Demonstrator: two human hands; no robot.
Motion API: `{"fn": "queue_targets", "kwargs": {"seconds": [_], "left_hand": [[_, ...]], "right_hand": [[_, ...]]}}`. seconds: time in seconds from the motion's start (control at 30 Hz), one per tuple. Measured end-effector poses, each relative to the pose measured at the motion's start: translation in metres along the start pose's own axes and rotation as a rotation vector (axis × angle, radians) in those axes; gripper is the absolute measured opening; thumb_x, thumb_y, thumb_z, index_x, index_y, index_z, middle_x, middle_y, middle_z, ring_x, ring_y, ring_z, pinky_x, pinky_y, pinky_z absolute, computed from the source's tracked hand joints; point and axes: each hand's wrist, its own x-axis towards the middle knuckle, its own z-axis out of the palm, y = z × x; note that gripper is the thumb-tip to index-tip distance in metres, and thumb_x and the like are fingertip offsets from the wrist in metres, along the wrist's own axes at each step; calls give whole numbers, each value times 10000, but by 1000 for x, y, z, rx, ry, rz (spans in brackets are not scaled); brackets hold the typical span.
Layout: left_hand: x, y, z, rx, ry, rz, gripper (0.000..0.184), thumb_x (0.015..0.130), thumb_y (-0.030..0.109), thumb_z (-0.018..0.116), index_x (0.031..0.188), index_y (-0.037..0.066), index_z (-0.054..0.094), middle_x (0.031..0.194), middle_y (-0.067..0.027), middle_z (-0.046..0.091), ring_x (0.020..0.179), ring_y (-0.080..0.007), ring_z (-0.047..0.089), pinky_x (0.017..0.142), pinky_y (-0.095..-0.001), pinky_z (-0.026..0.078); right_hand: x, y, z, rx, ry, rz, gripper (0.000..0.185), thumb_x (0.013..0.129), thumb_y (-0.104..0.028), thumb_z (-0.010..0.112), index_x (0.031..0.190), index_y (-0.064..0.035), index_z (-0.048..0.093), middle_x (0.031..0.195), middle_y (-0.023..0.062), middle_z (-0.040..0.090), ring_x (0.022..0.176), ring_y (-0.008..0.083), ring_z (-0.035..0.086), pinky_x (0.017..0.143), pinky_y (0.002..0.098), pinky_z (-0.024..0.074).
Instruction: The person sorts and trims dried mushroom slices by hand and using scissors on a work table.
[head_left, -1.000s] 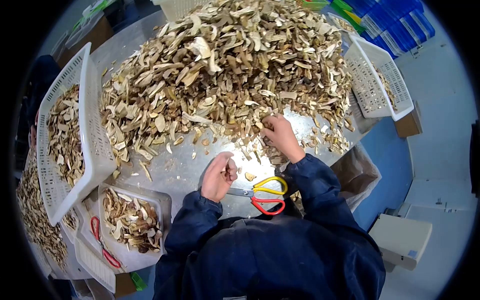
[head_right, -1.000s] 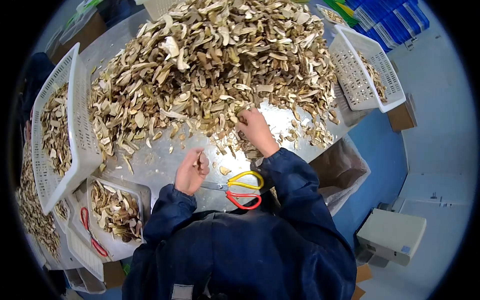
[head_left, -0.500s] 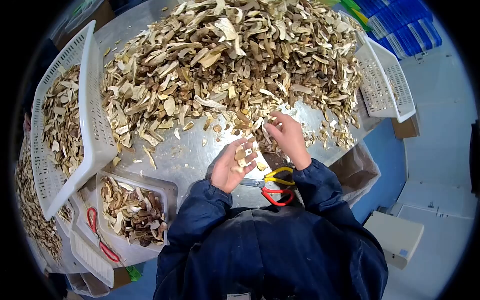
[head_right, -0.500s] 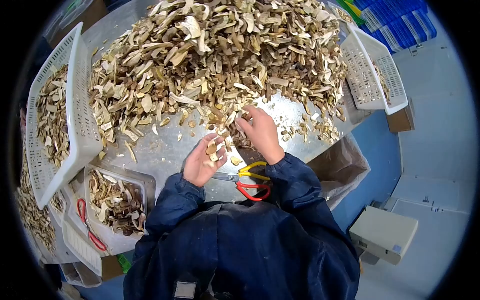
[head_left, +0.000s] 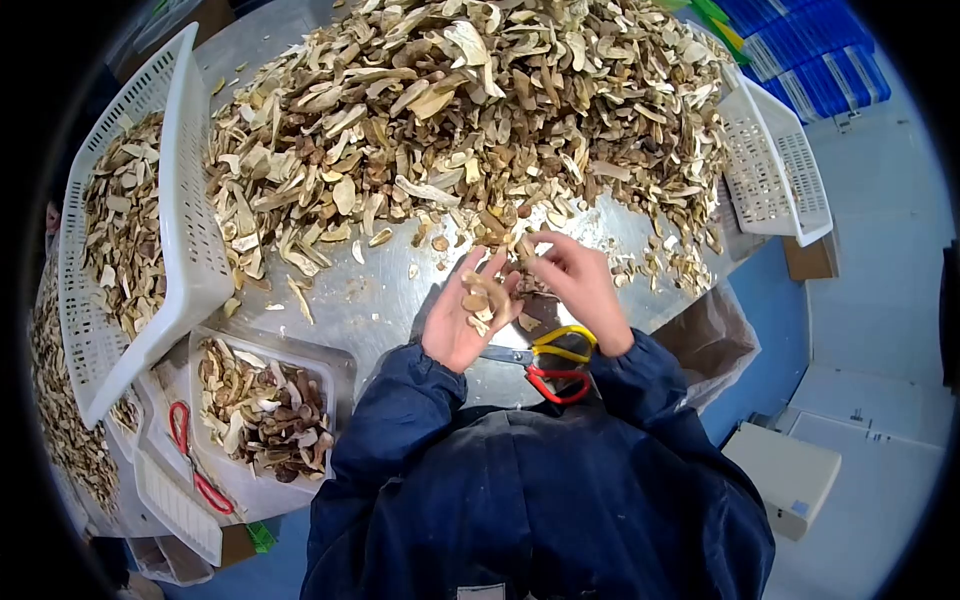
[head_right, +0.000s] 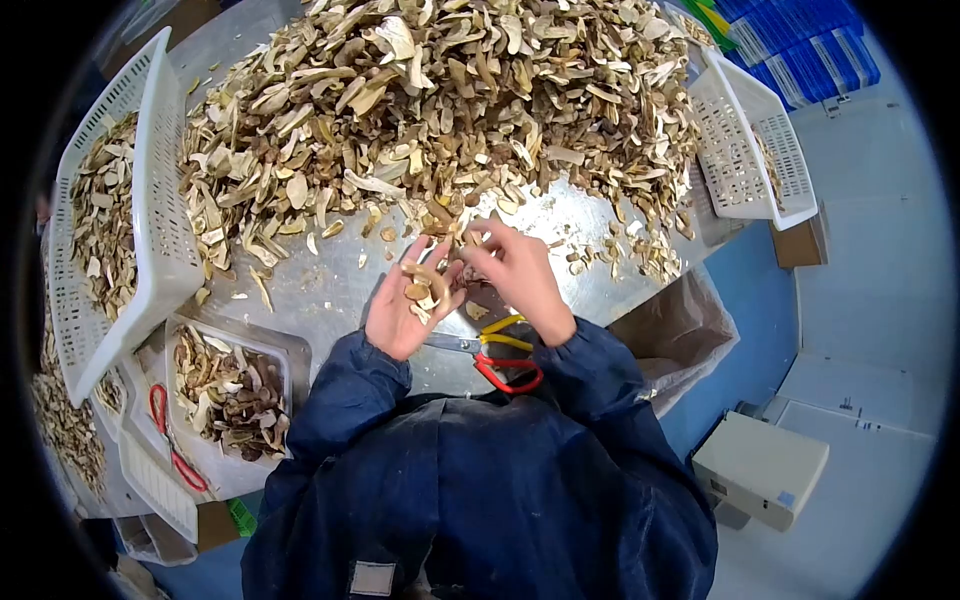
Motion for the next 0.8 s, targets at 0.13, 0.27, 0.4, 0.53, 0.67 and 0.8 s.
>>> {"fn": "queue_targets", "kwargs": {"seconds": [0.13,0.27,0.4,0.53,0.67,0.8], "left_hand": [[-2,3,3,0,88,6,422,1007,303,369,1411,183,339,1253,-20,486,1020,-158,527,842,-343,461],[1,4,-19,-88,30,-2,388,1000,270,409,1372,164,383,1094,-24,513,867,-133,500,637,-244,434],[-2,5,19,-78,188,10,366,1001,276,402,1345,152,410,1134,-29,540,940,-153,537,728,-281,487],[-5,1,20,2,250,30,369,1000,268,404,1342,131,405,1190,-36,553,1014,-181,558,816,-336,513],[0,5,-18,-151,-42,6,245,974,186,473,1204,102,474,927,-14,507,733,-110,483,559,-213,431],[1,9,-16,-252,-126,-43,242,970,174,471,1201,101,472,950,-23,516,769,-121,506,614,-230,455]], "right_hand": [[27,38,22,-378,144,-53,202,799,-240,642,859,-48,656,699,139,653,649,302,640,593,383,495],[29,40,15,-301,130,9,195,796,-224,632,812,-32,665,641,139,634,608,288,630,563,364,480],[17,31,6,185,-100,24,215,785,-228,634,832,-23,683,610,108,623,546,191,606,513,296,439],[17,19,22,-373,37,-51,210,791,-252,636,807,-46,670,648,131,640,588,278,631,546,361,483],[21,30,39,-569,81,-110,206,780,-256,644,785,-50,653,683,160,643,644,341,632,591,416,507],[22,41,18,-346,21,1,191,767,-204,627,862,-42,667,651,161,625,618,315,630,556,376,483]]}}
